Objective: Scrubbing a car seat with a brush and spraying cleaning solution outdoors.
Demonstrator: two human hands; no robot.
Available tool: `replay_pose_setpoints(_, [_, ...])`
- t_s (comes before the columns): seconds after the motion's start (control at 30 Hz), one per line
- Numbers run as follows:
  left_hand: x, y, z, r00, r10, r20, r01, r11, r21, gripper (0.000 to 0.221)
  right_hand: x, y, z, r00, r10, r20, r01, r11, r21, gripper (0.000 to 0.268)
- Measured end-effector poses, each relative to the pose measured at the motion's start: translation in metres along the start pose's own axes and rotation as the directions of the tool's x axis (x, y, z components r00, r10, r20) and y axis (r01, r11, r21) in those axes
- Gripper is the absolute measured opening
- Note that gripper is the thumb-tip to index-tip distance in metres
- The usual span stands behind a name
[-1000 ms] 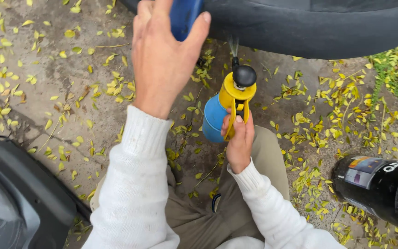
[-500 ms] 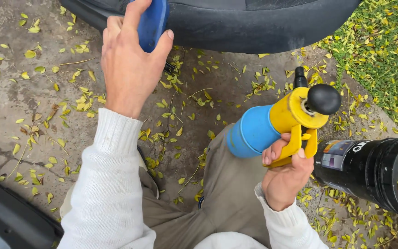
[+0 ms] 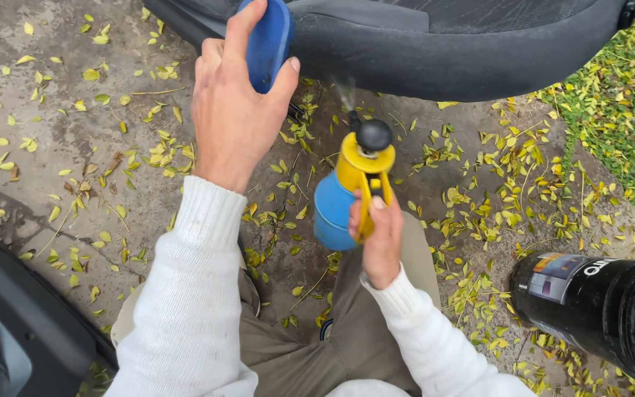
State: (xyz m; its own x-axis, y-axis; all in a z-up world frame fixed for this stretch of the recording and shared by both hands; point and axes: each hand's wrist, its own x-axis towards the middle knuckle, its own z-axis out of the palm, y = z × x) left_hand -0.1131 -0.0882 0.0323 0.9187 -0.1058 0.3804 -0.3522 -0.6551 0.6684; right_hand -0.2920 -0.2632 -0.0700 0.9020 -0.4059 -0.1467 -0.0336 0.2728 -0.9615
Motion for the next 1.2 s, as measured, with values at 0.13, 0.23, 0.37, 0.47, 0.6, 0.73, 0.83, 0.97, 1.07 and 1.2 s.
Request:
replay_pose_setpoints(0.13, [-0.011, -0.01, 0.027, 0.987, 0.08, -0.139, -0.096, 0.989, -0.114, 0.056, 0.063, 0.069, 0.029, 0.957, 0.111, 0.266, -0.06, 0.979, -0.195, 0.034])
replay_pose_setpoints(0.23, [-0.017, 0.002, 0.041, 0.978, 0.065, -0.196, -0.119, 0.954, -0.275, 0.052, 0.097, 0.159, 0.06, 0.897, 0.152, 0.416, -0.039, 0.963, -0.268, 0.034])
replay_pose_setpoints(0.37, [-0.023, 0.032, 0.049, 0.979, -0.198, -0.056, 0.148, 0.867, -0.476, 0.059, 0.104, 0.27, 0.066, 0.795, 0.184, 0.578, -0.084, 0.977, -0.196, 0.042])
replay_pose_setpoints(0.47, [-0.034, 0.032, 0.075, 0.917, -0.394, 0.061, 0.363, 0.763, -0.535, 0.064, 0.112, 0.283, 0.089, 0.741, 0.309, 0.597, 0.043, 0.864, -0.501, 0.053])
replay_pose_setpoints(0.6, [-0.065, 0.016, 0.103, 0.921, -0.375, 0.103, 0.385, 0.839, -0.385, 0.065, 0.115, 0.326, 0.088, 0.788, 0.299, 0.538, 0.149, 0.756, -0.638, 0.065])
replay_pose_setpoints(0.73, [-0.077, -0.01, 0.138, 0.961, -0.271, -0.044, 0.233, 0.889, -0.394, 0.064, 0.155, 0.289, 0.008, 0.654, 0.134, 0.744, 0.537, 0.61, -0.583, 0.064])
replay_pose_setpoints(0.83, [-0.067, -0.013, 0.18, 0.94, -0.282, -0.19, 0.163, 0.864, -0.476, 0.061, 0.118, -0.017, -0.016, 0.775, 0.121, 0.62, 0.628, -0.049, -0.776, 0.013])
replay_pose_setpoints(0.97, [-0.045, -0.008, 0.271, 0.875, -0.374, -0.306, 0.123, 0.785, -0.608, 0.059, 0.151, -0.168, -0.07, 0.523, -0.451, 0.723, 0.762, -0.132, -0.634, 0.018])
replay_pose_setpoints(1.07, [-0.05, 0.055, 0.311, 0.735, -0.483, -0.475, 0.043, 0.733, -0.679, 0.055, 0.198, -0.22, -0.081, 0.477, -0.247, 0.844, 0.758, -0.37, -0.537, 0.014])
replay_pose_setpoints(1.2, [-0.08, 0.159, 0.323, 0.924, -0.303, -0.233, -0.006, 0.599, -0.8, 0.059, 0.222, -0.221, -0.065, 0.559, -0.144, 0.817, 0.815, -0.084, -0.573, 0.04])
